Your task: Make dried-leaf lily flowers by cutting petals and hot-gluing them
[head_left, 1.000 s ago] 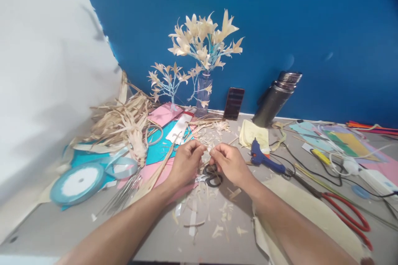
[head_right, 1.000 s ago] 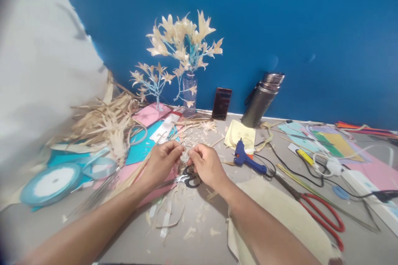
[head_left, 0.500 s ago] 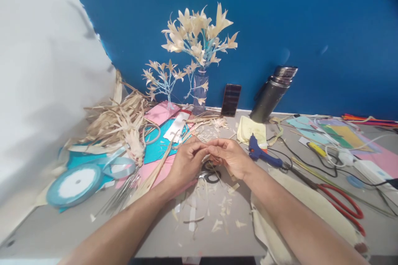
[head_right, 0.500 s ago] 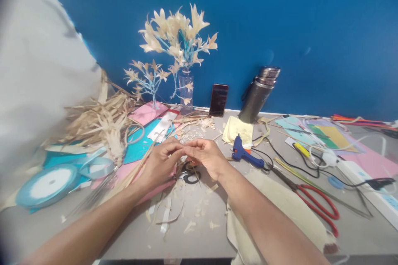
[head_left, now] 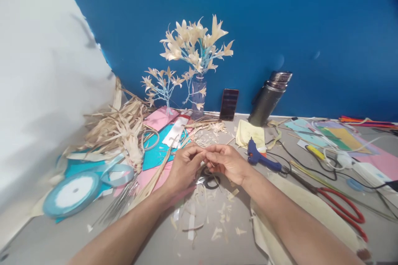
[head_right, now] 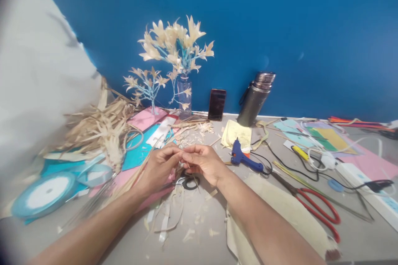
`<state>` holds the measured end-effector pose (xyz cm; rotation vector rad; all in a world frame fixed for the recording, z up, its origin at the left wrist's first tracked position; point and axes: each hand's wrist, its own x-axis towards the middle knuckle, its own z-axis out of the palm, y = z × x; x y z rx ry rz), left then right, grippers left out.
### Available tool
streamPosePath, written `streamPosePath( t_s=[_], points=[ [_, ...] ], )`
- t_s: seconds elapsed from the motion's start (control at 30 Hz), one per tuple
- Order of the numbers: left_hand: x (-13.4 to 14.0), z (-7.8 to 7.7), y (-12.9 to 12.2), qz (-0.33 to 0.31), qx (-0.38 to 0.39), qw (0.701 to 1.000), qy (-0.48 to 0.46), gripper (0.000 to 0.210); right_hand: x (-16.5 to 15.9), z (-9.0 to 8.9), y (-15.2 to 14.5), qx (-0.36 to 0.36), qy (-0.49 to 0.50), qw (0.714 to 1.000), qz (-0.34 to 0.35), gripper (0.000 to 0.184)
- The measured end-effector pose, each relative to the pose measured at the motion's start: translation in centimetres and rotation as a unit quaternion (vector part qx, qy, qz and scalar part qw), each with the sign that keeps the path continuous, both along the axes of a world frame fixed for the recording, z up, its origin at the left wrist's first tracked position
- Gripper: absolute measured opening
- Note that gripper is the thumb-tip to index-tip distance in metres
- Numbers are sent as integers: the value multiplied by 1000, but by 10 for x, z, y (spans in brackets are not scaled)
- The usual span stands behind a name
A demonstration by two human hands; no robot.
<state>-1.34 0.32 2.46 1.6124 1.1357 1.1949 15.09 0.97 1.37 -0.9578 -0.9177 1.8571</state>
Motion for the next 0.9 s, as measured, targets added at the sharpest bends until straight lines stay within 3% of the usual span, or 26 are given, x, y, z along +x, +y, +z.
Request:
streamPosePath(
  t_s=[0.5, 0.7, 0.9],
  points=[
    [2, -1, -4, 78, 11, 997, 8, 26, -1, -2, -2, 36, 6, 999, -26, 38],
    [1, -1, 0, 67, -28, 997, -37, 24, 2, 0, -1, 33, 1, 999, -14, 40],
    [0, 0, 1, 66, -19, 996, -57, 23, 2, 0, 0, 18, -73, 997, 9, 40]
  ],
)
